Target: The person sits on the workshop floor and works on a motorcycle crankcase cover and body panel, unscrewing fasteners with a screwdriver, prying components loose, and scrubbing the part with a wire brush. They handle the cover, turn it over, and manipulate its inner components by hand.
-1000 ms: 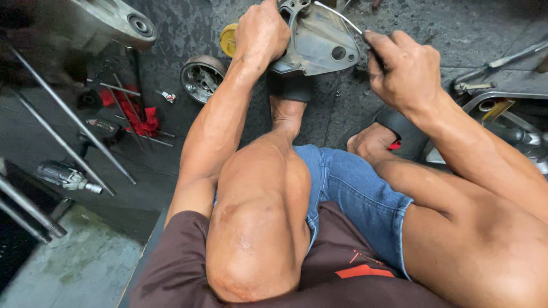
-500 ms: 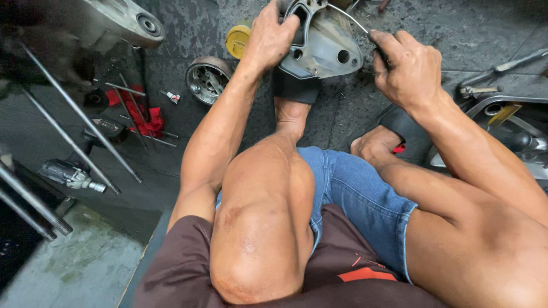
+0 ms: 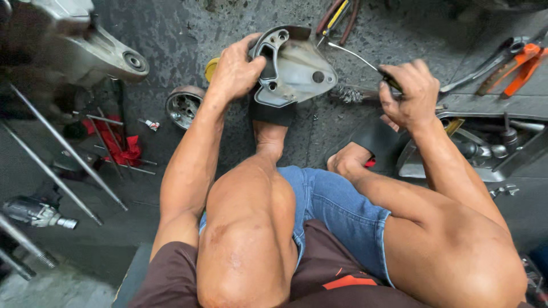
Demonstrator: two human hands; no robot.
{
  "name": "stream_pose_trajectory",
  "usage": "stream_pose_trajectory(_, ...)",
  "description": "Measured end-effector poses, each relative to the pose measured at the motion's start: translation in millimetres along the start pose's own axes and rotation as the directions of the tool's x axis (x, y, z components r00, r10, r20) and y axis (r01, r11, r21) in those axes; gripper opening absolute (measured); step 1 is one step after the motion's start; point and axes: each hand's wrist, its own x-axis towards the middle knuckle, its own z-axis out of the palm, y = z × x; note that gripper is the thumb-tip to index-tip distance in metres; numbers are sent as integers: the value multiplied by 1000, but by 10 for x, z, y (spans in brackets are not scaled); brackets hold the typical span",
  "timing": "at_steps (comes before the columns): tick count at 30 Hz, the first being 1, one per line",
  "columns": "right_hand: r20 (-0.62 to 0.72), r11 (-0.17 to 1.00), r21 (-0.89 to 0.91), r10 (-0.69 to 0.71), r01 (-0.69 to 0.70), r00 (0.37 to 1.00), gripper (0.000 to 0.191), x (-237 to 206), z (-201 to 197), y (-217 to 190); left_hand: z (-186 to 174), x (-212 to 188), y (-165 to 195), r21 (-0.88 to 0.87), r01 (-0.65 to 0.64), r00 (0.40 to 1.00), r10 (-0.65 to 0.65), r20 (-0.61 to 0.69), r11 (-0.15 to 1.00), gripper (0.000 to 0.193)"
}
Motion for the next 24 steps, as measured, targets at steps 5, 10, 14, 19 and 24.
stream_pose_trajectory(5,-102,950,-101,-305,296,947,72,37,-49,-260,-61,18,144,72,230,951,-240,194,971,48)
stream_pose_trajectory(10,38,923,255,-307,288,951,58,202,185,-368,-118,12,247,14,286,946,-285,157,958,49)
stream_pose_trajectory(14,37,857,460,-279,231,960,38,295,169,-265,-320,-65,198,-310,446,885,-362,293,839,51)
stream_pose_trajectory(19,289,294,896,185,-334,939,25,632,292,-149,-484,25,-37,-665,358,916,-386,112,656,65)
stream_pose_trajectory(24,427,78,864,409,-497,806,25,890,522,132,-363,158,-186,-612,232,945,-324,-42,756,61)
